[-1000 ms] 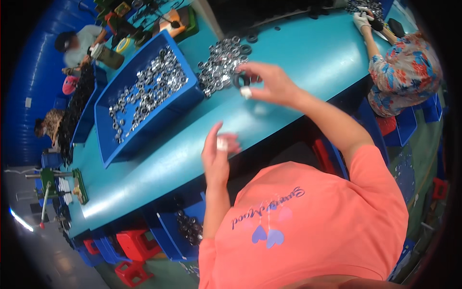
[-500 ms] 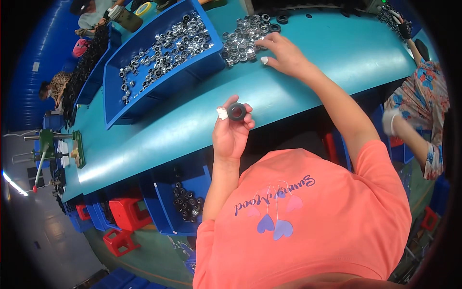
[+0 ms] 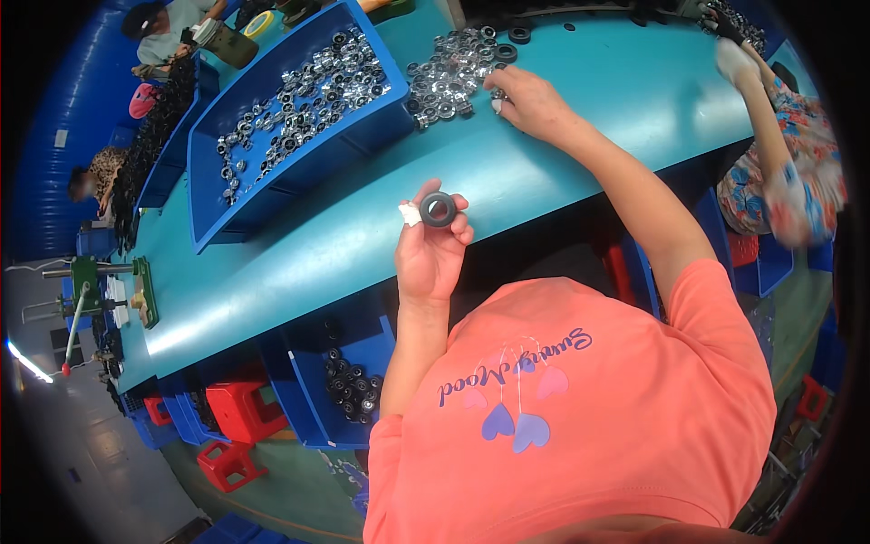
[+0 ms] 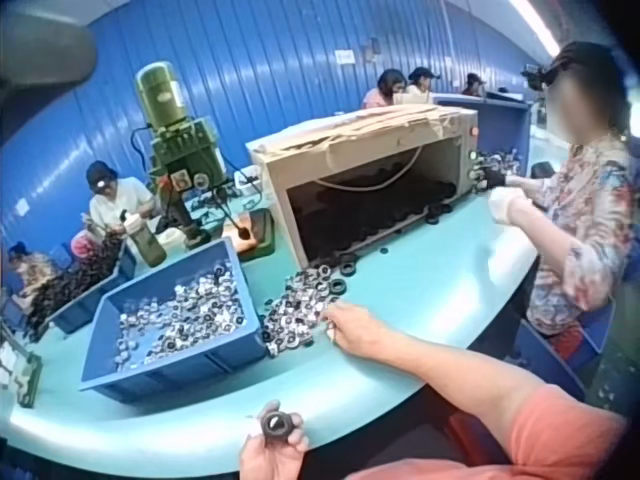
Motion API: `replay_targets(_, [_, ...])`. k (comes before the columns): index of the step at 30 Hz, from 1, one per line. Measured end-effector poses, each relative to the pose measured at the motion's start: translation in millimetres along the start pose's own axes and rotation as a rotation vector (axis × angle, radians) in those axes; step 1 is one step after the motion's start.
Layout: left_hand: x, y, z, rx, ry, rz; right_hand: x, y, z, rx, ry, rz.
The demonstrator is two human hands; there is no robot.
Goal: Assembling small bearings and plastic components on a toy factory production line.
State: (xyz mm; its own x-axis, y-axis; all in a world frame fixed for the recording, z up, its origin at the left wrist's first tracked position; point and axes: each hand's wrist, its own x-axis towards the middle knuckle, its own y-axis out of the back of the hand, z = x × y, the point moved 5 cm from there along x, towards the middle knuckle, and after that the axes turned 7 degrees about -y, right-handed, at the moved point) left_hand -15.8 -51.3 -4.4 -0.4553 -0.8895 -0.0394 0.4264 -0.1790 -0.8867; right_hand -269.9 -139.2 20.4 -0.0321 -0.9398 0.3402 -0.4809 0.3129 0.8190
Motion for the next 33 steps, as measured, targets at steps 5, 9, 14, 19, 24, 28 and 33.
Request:
replay_targets(5, [-6, -16, 13, 0.655, -0.285, 0.054, -24, 6, -10, 0.73, -0.264, -0.149])
replay_targets(9, [-15, -33, 25, 1.268, -0.551, 0.058, -65, 8, -50, 1.274, -0.411, -0.369])
replay_targets(14, [-16, -48, 25, 1.494, -0.607, 0.04, -104, -13, -67, 1.451, -0.529, -0.496])
replay_targets(19, [-14, -42, 22, 1.482, -0.55, 0.069, -114, -16, -75, 1.593, -0.598, -0.5])
replay_targets(24, [-10, -28, 11, 0.968, -0.323, 0.081, -116, -15, -80, 1.558, -0.573, -0.485])
replay_targets(28, [-9, -21, -2, 0.301, -0.063, -0.017, -112, -2, -90, 1.491, -0.527, -0.37])
replay_targets(33, [-9, -16, -4, 0.246, -0.054, 0.034, -111, 0, -94, 1.421, -0.451, -0.293])
